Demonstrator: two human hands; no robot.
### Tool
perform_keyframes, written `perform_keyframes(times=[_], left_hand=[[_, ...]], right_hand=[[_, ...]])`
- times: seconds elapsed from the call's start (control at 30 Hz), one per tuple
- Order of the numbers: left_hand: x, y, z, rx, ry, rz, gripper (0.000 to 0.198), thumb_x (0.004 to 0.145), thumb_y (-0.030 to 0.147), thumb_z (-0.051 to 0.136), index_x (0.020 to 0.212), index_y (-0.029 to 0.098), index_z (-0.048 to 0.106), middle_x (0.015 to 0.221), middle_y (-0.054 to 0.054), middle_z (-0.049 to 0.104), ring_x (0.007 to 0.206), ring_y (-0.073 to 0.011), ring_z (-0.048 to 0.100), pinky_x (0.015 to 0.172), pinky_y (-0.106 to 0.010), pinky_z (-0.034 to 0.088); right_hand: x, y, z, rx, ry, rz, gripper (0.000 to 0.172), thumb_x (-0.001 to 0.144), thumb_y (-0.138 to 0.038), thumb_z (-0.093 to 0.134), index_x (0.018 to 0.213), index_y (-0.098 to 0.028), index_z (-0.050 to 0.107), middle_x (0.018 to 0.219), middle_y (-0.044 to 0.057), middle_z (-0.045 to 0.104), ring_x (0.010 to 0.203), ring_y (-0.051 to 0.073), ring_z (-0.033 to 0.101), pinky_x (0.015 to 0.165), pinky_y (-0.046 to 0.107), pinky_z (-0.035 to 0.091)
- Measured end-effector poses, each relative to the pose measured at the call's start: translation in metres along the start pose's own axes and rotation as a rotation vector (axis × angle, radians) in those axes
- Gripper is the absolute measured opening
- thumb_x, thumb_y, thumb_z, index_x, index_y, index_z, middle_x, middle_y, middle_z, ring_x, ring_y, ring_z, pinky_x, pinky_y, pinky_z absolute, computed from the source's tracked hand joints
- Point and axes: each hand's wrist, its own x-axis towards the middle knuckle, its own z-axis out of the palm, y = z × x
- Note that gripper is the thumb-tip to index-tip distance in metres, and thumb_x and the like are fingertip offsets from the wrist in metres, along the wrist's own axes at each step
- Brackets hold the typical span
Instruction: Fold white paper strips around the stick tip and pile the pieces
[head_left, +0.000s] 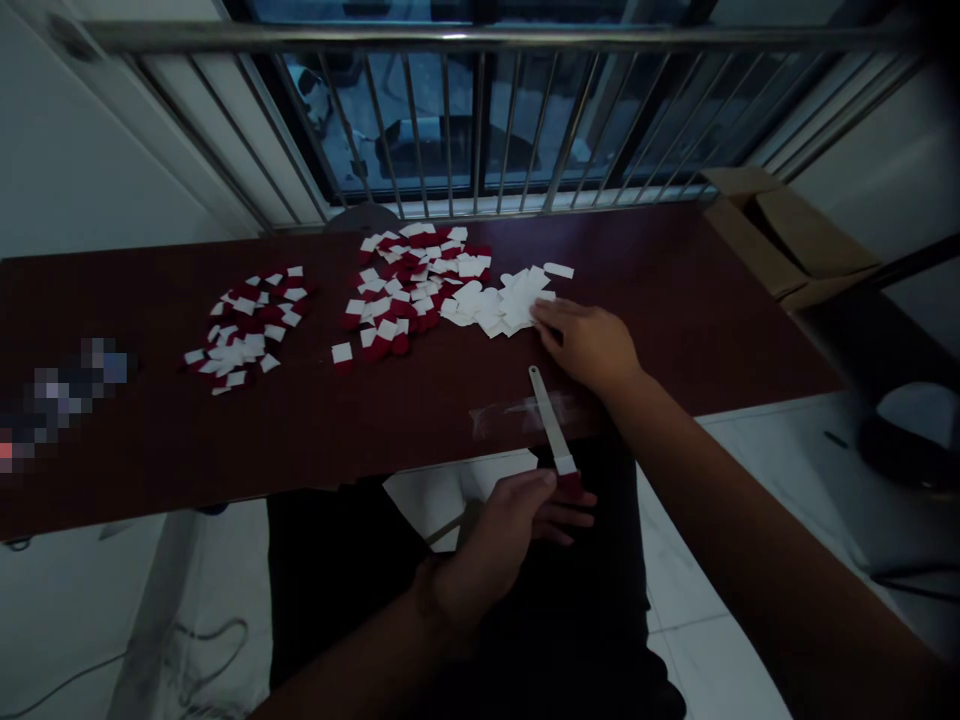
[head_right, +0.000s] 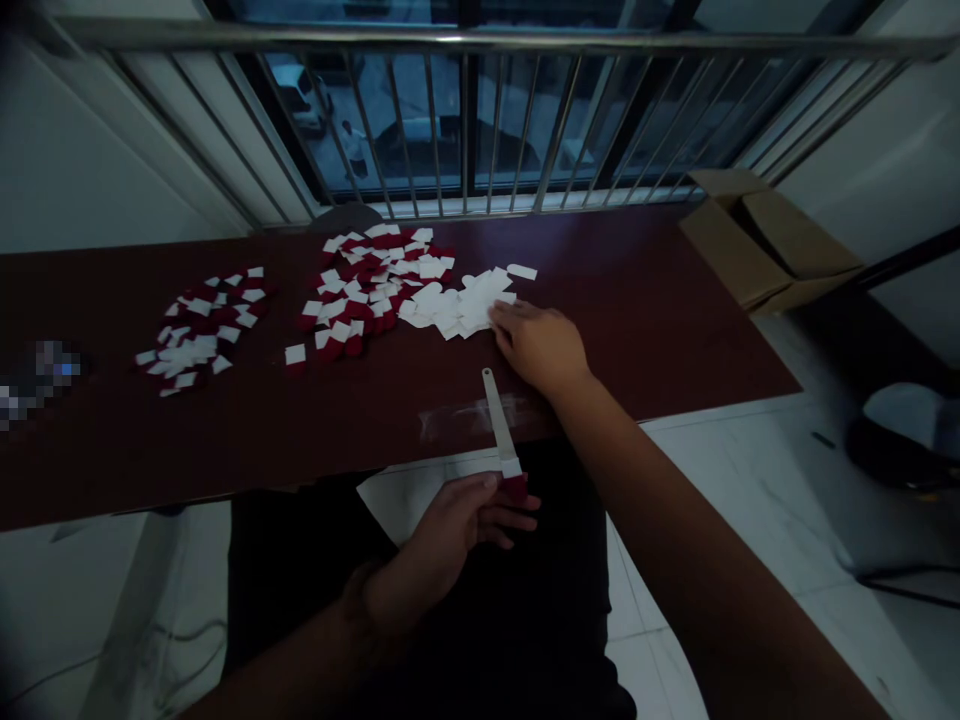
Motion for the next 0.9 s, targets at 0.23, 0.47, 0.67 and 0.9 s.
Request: perform_keyframes(times=[0.23,0.47,0.67,0.9], left_hand=[[0.0,0.003,-0.001,0.008,0.015,0.011,0.042,0.101,0.05,0.057,0.105,0.013,0.076,0.106,-0.017,0.08,0.089,-0.026,0.078,0.068,-0.031,0.053],[-0.001,0.005,0.0,0.022,0.021,0.01,0.043,0.101,0.048,0.056,0.104,0.011,0.076,0.107,-0.019,0.08,0.089,-0.0253,0.077,0.068,-0.03,0.051],[0.0,0.005,0.0,0.018,0.02,0.017,0.043,0.102,0.047,0.055,0.103,0.01,0.076,0.107,-0.019,0.08,0.088,-0.0256,0.077,0.068,-0.03,0.051],[-0.002,0.005,0.001,0.086,0.019,0.053,0.04,0.102,0.046,0.056,0.102,0.011,0.077,0.107,-0.017,0.08,0.09,-0.0241,0.077,0.068,-0.028,0.05]], right_hand=[[-0.01,-0.005,0.002,0.012,0.136,0.106,0.031,0.1,-0.032,0.056,0.118,-0.025,0.08,0.126,0.008,0.079,0.109,0.032,0.076,0.088,0.044,0.057],[-0.009,-0.006,0.005,0.011,0.178,0.066,0.028,0.097,-0.034,0.064,0.115,-0.022,0.08,0.12,0.01,0.08,0.107,0.031,0.074,0.088,0.043,0.057],[-0.008,-0.002,0.009,0.086,0.247,0.047,0.023,0.099,-0.028,0.061,0.104,-0.022,0.082,0.113,0.008,0.082,0.105,0.03,0.076,0.093,0.045,0.059],[-0.007,0.011,0.0,0.75,0.595,0.45,0.017,0.097,-0.032,0.061,0.097,-0.02,0.072,0.095,0.009,0.082,0.083,0.024,0.079,0.069,0.036,0.064]])
